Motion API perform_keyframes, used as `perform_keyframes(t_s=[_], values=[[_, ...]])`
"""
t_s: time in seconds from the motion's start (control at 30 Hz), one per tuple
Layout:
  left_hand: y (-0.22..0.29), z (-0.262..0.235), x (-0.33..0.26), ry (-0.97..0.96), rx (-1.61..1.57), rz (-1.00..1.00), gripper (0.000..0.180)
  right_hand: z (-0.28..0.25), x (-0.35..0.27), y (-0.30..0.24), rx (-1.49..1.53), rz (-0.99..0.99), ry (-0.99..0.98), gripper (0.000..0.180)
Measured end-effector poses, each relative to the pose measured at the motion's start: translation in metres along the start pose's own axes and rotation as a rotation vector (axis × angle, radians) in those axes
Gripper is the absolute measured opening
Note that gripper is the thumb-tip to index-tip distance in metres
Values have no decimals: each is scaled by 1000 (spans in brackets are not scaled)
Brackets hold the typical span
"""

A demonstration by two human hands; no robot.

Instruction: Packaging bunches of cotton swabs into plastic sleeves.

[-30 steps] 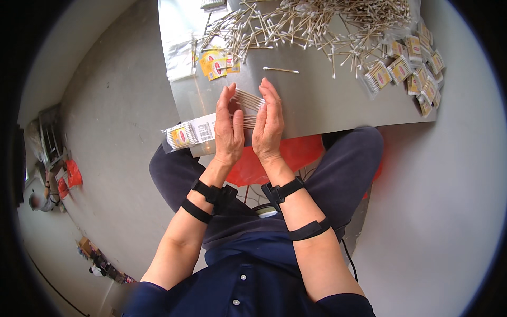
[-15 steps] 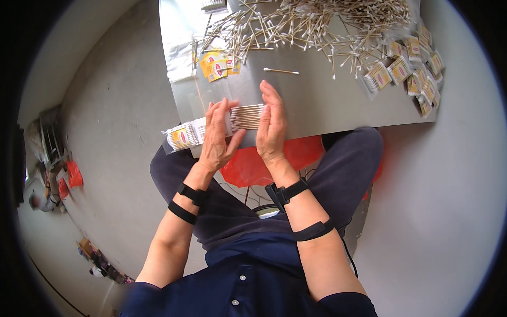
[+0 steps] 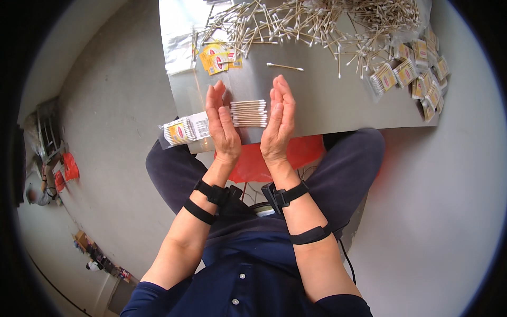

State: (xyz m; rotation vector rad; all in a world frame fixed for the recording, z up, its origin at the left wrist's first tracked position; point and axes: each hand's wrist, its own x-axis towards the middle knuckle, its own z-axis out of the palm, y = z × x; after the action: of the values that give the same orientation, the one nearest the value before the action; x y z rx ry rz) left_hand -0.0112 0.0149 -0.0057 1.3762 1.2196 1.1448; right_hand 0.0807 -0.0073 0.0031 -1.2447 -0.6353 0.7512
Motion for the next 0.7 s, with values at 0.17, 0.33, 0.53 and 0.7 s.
perform_keyframes(t_s=[0.17,0.33,0.53,0.7], values=[[3,5,1,-29,30,46,47,4,-3,3,-165,-30,-83,38],[1,1,2,-17,-40,6,47,-1,0,5,52,68,-5,43],[-2,1,4,-14,11,44,44,2,0,1,24,55,-33,42],[-2,0,5,27,-92,11,44,18,-1,5,-6,39,-75,41]])
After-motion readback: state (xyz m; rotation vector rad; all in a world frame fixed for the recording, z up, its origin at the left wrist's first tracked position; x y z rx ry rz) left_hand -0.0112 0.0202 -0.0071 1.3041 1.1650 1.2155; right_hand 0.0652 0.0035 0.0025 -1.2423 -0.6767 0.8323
